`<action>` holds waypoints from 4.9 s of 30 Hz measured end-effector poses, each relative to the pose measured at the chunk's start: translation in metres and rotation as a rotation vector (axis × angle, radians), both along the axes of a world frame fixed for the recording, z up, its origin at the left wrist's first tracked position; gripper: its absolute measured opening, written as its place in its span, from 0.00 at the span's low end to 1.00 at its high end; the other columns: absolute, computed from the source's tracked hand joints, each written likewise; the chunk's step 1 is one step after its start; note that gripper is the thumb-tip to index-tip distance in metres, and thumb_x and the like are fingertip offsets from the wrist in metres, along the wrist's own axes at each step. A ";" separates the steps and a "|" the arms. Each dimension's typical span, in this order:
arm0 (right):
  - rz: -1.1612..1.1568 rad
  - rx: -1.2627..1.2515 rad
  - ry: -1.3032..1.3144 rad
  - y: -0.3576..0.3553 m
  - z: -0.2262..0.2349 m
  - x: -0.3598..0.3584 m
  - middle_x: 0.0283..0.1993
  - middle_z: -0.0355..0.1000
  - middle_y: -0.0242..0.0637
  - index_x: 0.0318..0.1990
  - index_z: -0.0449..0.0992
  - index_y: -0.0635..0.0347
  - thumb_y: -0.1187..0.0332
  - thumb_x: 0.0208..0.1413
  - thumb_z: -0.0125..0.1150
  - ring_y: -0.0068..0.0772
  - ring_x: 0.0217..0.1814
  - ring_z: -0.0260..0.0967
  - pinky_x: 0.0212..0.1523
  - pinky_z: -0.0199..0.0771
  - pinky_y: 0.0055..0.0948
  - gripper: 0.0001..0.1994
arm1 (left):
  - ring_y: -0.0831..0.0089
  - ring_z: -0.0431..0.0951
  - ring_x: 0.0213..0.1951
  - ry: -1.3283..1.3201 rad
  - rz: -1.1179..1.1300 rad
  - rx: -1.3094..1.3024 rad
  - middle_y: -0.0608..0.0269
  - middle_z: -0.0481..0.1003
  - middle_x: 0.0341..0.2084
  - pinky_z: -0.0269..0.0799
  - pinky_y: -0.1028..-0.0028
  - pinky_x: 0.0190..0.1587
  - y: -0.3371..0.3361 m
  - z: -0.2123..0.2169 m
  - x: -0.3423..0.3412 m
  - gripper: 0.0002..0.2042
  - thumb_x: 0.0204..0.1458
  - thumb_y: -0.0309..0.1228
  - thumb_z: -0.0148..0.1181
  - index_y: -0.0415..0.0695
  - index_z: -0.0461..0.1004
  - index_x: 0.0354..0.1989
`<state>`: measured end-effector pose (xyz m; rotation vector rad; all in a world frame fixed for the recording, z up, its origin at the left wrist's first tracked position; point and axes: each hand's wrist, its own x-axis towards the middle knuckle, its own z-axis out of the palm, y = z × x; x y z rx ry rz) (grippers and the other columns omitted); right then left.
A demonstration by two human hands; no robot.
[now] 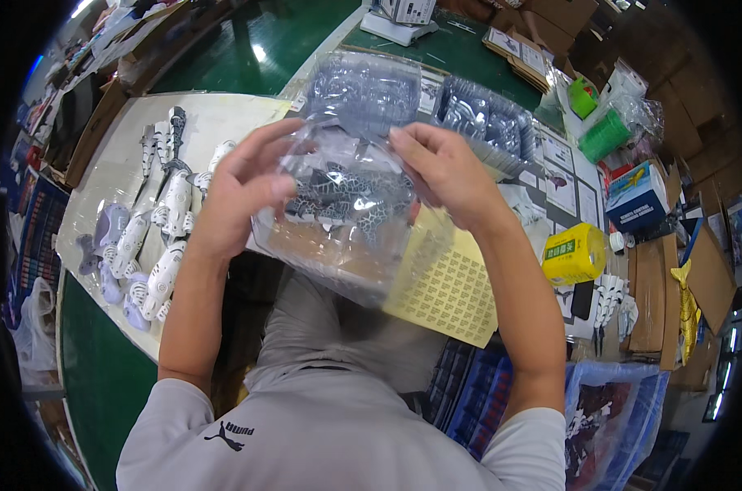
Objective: The person assembles small shark-shaped toys by attaching patterned fins to white bodies, wiping each unit with a cloth, and placing them into clear plastic packaging. The person repeats this process for multiple units, handling them one at a time.
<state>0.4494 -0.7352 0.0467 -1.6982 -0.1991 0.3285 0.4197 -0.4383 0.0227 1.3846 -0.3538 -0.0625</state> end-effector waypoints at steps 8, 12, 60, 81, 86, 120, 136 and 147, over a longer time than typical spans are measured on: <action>-0.112 -0.438 -0.130 0.004 -0.057 0.045 0.47 0.79 0.32 0.56 0.83 0.63 0.45 0.73 0.60 0.24 0.49 0.72 0.44 0.74 0.28 0.26 | 0.71 0.84 0.41 0.211 0.287 0.271 0.49 0.84 0.47 0.78 0.70 0.42 0.005 -0.064 0.043 0.30 0.62 0.43 0.69 0.34 0.74 0.67; -0.227 -0.387 -0.089 0.004 -0.097 0.044 0.49 0.81 0.33 0.55 0.84 0.61 0.40 0.74 0.54 0.27 0.51 0.73 0.51 0.71 0.31 0.30 | 0.51 0.83 0.57 0.057 0.369 0.389 0.38 0.82 0.53 0.75 0.60 0.62 -0.010 -0.101 0.041 0.32 0.65 0.52 0.61 0.35 0.75 0.66; -0.136 0.126 -0.385 0.105 -0.058 -0.131 0.33 0.75 0.37 0.44 0.78 0.68 0.71 0.75 0.55 0.21 0.32 0.72 0.34 0.75 0.22 0.09 | 0.78 0.80 0.33 0.314 1.010 0.411 0.62 0.82 0.37 0.79 0.73 0.33 0.218 -0.007 -0.218 0.26 0.49 0.28 0.75 0.35 0.77 0.57; -0.349 0.258 -0.234 0.112 -0.115 -0.125 0.31 0.77 0.36 0.52 0.82 0.72 0.56 0.81 0.36 0.19 0.26 0.65 0.29 0.66 0.25 0.29 | 0.53 0.85 0.27 0.832 -0.270 -0.526 0.48 0.82 0.33 0.77 0.63 0.16 -0.008 -0.073 -0.111 0.27 0.75 0.52 0.37 0.42 0.75 0.59; -0.318 0.481 0.048 0.106 -0.115 -0.122 0.20 0.69 0.29 0.57 0.79 0.72 0.50 0.81 0.37 0.15 0.13 0.53 0.14 0.54 0.21 0.30 | 0.53 0.85 0.32 0.840 -0.317 -0.634 0.48 0.82 0.35 0.78 0.62 0.22 -0.010 -0.079 -0.113 0.27 0.72 0.52 0.43 0.42 0.74 0.62; -0.384 0.289 -0.270 0.064 -0.109 -0.147 0.68 0.68 0.44 0.77 0.58 0.67 0.67 0.73 0.53 0.33 0.66 0.68 0.69 0.68 0.33 0.28 | 0.79 0.79 0.25 0.226 -0.190 0.239 0.60 0.82 0.27 0.76 0.75 0.31 -0.015 -0.056 -0.100 0.16 0.68 0.35 0.62 0.39 0.81 0.58; -0.480 0.106 -0.426 0.027 -0.045 -0.052 0.58 0.76 0.42 0.68 0.71 0.64 0.61 0.69 0.65 0.27 0.53 0.75 0.54 0.78 0.28 0.25 | 0.67 0.82 0.48 -0.075 0.437 0.541 0.48 0.83 0.50 0.77 0.69 0.53 0.014 -0.046 0.022 0.35 0.63 0.55 0.67 0.33 0.78 0.63; -0.415 0.034 0.066 0.028 -0.082 -0.018 0.72 0.66 0.59 0.81 0.50 0.68 0.52 0.61 0.70 0.43 0.68 0.71 0.63 0.75 0.36 0.49 | 0.66 0.82 0.52 0.475 -0.156 0.172 0.40 0.74 0.64 0.78 0.72 0.38 0.007 -0.069 0.071 0.52 0.57 0.58 0.71 0.34 0.54 0.79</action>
